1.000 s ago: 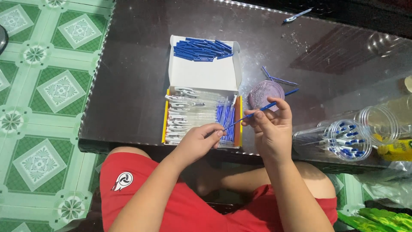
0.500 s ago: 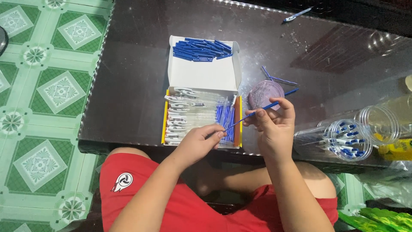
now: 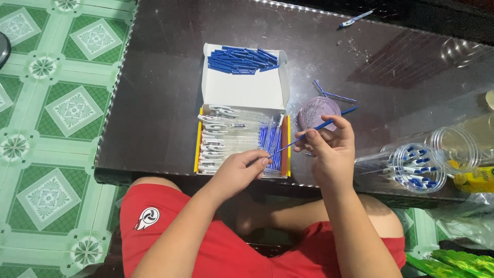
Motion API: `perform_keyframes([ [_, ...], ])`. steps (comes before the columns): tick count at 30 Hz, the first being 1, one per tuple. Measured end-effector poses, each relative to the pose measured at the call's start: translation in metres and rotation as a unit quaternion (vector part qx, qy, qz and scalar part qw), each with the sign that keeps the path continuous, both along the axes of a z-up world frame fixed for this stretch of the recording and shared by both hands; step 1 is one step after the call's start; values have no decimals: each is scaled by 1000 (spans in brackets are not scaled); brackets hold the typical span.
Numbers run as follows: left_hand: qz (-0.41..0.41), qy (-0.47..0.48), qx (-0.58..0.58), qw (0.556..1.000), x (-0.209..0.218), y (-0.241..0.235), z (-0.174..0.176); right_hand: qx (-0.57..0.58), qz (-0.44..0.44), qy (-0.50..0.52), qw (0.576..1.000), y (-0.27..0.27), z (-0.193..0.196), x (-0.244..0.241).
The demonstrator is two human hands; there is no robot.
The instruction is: The person assembles blue pens by inserting ink refills into clear pen bodies. They pick up refills from a box and pen bodies from a plastic container, insert the refills, and place the assembled pens into the container.
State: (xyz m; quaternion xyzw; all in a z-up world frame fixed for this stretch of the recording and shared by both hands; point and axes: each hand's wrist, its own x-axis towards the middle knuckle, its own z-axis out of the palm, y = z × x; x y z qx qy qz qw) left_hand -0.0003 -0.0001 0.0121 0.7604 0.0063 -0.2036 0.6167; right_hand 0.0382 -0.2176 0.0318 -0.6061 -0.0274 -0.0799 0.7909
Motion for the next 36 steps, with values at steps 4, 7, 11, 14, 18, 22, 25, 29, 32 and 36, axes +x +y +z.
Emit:
perform_keyframes([
  [4, -9, -8, -1, 1000, -1, 1, 4, -8, 19, 6, 1000, -1, -5, 1],
  [7, -16, -12, 6, 1000, -1, 1, 11, -69, 31, 8, 997, 2, -7, -2],
  [11, -63, -18, -1, 998, -4, 4, 29, -262, 27, -11, 965, 9, -7, -7],
  [14, -82, 0, -30, 996, -3, 8, 29, -376, 52, -19, 925, 20, -2, -10],
  [18, -79, 38, -83, 993, 2, 12, -20, -350, 129, 3, 928, 30, -7, -16],
  [22, -34, 49, -195, 979, -1, 12, -22, -170, 123, 53, 976, 33, -31, -21],
  [25, -24, 51, -244, 968, 0, 11, -16, -142, 89, 76, 983, 41, -22, -28],
  [29, 21, 103, -303, 947, 4, 9, -37, -220, 54, -5, 974, 38, -33, -25],
  [32, 20, 102, -307, 946, 6, 10, -48, -281, 53, -59, 956, 35, -33, -22],
  [36, 4, 81, -299, 951, 7, 9, -45, -285, 90, -24, 954, 31, -30, -15],
])
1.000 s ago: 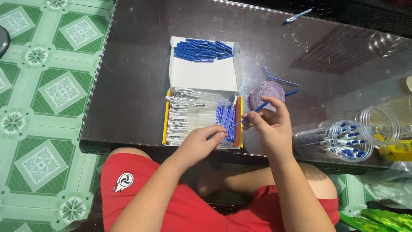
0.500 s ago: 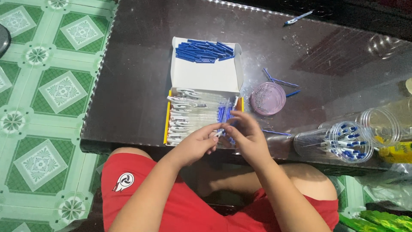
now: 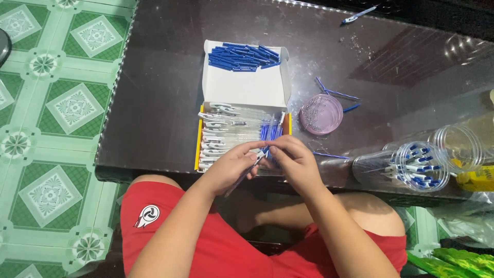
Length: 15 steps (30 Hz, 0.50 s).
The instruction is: The person assembles blue pens by inserting ink refills into clear pen bodies. They pick up refills from a box and pen bodies from a plastic container, insert the refills, and place the assembled pens into the container.
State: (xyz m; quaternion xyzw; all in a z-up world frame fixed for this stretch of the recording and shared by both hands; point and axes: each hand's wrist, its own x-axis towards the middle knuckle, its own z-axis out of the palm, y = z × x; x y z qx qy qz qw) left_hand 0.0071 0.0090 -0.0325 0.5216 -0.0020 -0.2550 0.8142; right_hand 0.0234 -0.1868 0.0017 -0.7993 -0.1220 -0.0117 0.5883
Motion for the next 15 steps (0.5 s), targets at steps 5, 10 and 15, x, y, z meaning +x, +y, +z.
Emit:
perform_keyframes([
  [5, -8, 8, -20, 1000, -1, 3, 0, 14, 37, 36, 999, 1, 6, 0],
  [10, -21, 6, -33, 999, -3, 7, 1, -6, 72, 77, 994, -3, 15, 5],
  [15, -54, 19, -18, 998, -1, 7, 9, -86, 86, 149, 981, -5, 31, 8],
])
